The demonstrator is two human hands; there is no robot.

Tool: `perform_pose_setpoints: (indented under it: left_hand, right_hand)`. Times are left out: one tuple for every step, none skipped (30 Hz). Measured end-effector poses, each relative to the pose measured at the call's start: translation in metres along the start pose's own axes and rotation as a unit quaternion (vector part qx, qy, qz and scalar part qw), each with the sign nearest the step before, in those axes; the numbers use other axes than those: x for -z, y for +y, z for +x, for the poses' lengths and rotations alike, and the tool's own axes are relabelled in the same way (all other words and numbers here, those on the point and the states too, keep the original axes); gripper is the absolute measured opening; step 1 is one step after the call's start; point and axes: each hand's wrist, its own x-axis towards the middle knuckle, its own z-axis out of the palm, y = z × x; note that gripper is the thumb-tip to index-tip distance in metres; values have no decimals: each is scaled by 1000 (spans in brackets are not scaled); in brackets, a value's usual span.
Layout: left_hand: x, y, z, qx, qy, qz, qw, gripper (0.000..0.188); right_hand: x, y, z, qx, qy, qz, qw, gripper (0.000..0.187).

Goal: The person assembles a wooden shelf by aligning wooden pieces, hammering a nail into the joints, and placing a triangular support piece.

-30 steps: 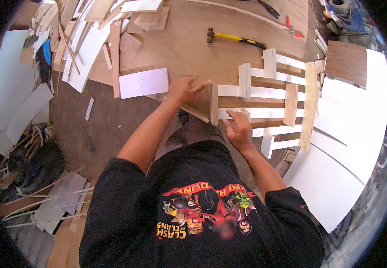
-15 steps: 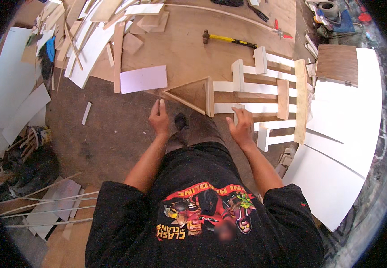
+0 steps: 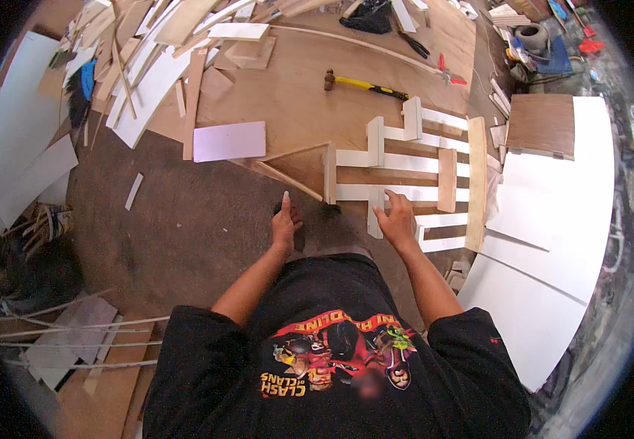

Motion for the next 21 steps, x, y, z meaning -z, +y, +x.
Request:
perform_pose_setpoints:
  left_hand:
    - [-3, 2, -2, -6, 16, -6, 1000, 93]
    - [-6, 2, -4, -12, 32, -12, 999, 91]
    - [-6, -1, -1, -15, 41, -18, 999, 91]
    - [-6, -6, 4, -32, 54, -40, 997, 87]
    - [-4, -11, 8, -50, 68, -61, 995, 83]
    - [-7, -13, 6, -47, 72, -63, 994, 83]
    - [-11, -9, 2, -42, 97, -47, 993, 79]
    - [-12, -7, -1, -36, 122, -30, 991, 74]
    - [-11, -9, -5, -33, 126, -30, 991, 74]
    - [-11, -11, -5, -34, 126, -18, 991, 71]
    - [-9, -12, -6, -35, 125, -5, 991, 67]
    - [-4, -13, -4, -39, 126, -7, 991, 67]
    - [2, -17, -4, -34, 120, 0, 992, 65]
    - [10, -20, -5, -29, 114, 8, 993, 62]
    - [15, -24, -5, -29, 111, 7, 993, 62]
    - [25, -24, -4, -8, 112, -14, 994, 61]
    - [35, -25, -4, 13, 113, -34, 993, 60]
    - [47, -27, -2, 10, 110, -35, 993, 60]
    - [59, -29, -4, -1, 110, -36, 993, 60]
    - [69, -31, -2, -10, 110, -36, 993, 61]
    - [77, -29, -5, -9, 109, -36, 993, 61]
  right_hand:
    - [0, -4, 4, 49, 7, -9, 999, 49]
    - [0, -9, 8, 98, 14, -18, 995, 46]
    - [5, -22, 15, 135, 29, -3, 990, 36]
    - [7, -33, 24, 143, 26, -1, 989, 36]
    - [7, -43, 36, 175, 27, 19, 984, 31]
    - [7, -50, 43, 200, 26, 38, 979, 26]
    - [10, -61, 55, 235, 27, 12, 971, 18]
    - [5, -69, 64, 237, 23, 15, 971, 18]
    - [2, -77, 69, 263, 3, -11, 965, 15]
    - [-1, -86, 79, 291, -11, -40, 956, 13]
    - [-17, -90, 87, 334, -8, -94, 938, 11]
    - [-26, -103, 96, 338, -5, -93, 937, 11]
    - [-35, -118, 101, 364, -46, -143, 919, 12]
    - [-44, -132, 105, 387, -87, -193, 897, 13]
    - [-53, -140, 109, 386, -86, -197, 897, 13]
    - [-66, -147, 115, 373, -119, -257, 884, 14]
    - [-76, -152, 121, 357, -151, -316, 866, 16]
    - [-87, -154, 128, 357, -147, -318, 866, 16]
    - [-97, -154, 135, 332, -201, -314, 867, 16]
    - [-106, -153, 140, 304, -254, -309, 865, 17]
    - [-115, -154, 141, 303, -255, -310, 864, 17]
